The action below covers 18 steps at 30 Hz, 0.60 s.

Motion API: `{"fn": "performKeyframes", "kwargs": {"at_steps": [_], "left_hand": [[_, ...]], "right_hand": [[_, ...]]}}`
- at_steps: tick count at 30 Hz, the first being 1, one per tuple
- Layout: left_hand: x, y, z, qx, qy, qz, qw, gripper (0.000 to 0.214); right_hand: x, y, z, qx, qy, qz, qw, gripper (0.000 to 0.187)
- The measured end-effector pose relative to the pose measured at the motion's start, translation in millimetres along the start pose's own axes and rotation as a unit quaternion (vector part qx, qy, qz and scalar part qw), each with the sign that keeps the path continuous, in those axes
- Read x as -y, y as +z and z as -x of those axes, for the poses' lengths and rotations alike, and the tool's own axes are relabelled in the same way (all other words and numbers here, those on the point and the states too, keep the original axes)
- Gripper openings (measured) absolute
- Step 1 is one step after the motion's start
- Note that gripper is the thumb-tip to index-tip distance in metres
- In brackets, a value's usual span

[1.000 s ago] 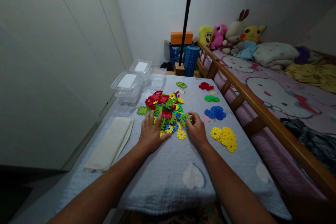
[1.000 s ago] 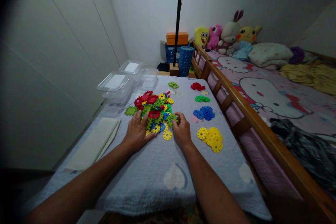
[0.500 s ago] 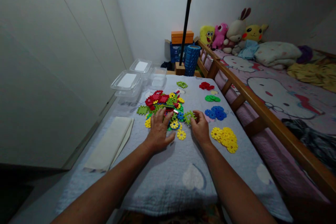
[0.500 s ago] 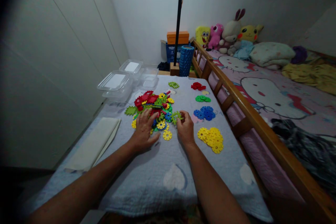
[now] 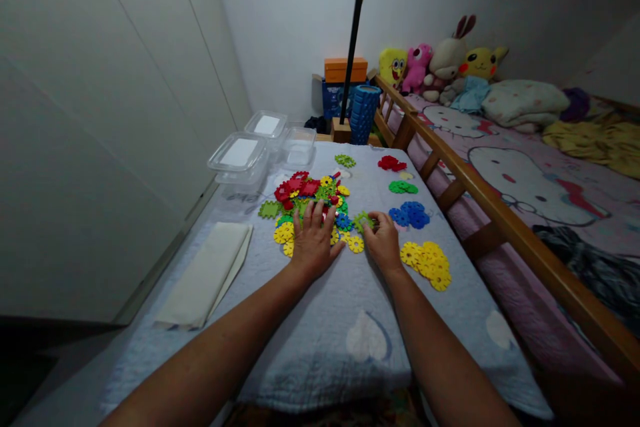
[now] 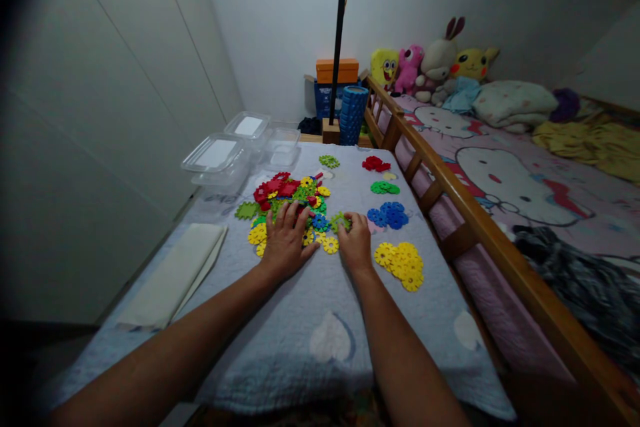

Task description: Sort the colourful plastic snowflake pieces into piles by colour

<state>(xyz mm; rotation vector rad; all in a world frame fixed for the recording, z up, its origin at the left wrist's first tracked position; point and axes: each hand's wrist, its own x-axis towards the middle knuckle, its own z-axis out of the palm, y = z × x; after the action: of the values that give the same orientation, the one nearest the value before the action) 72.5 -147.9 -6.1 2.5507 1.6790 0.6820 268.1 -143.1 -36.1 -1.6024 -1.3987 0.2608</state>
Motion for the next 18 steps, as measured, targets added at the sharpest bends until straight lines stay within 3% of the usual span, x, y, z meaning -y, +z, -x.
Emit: {"fn": "performKeyframes", "kwargs": {"at_steps": [4,8,13,18], "left_hand": [[3.1,-3.4,-3.1,-0.001,0.002,0.01,1.0,0.084],[15.1,-14.4,3.2,0.012,-0.02,0.02,1.0,0.098],[39.5,-19.1,18.7,0.036,-0.077,0.009,0.996,0.114],[50.6,-7.2,19.6,0.041,-0.113,0.013,0.993,0.11]], "right_hand": [[0.7,-0.3,4.0,0.036,-0.045,0.102,0.993,0.039],[5.6,-3.2,10.4,0.061,-0.047,0.181,0.98,0.046],[6.1,-4.4,10.5,0.075,-0.034,0.191,0.978,0.037],[-1.2,-1.9,7.1,0.055,-0.056,0.173,0.982,0.035]]}}
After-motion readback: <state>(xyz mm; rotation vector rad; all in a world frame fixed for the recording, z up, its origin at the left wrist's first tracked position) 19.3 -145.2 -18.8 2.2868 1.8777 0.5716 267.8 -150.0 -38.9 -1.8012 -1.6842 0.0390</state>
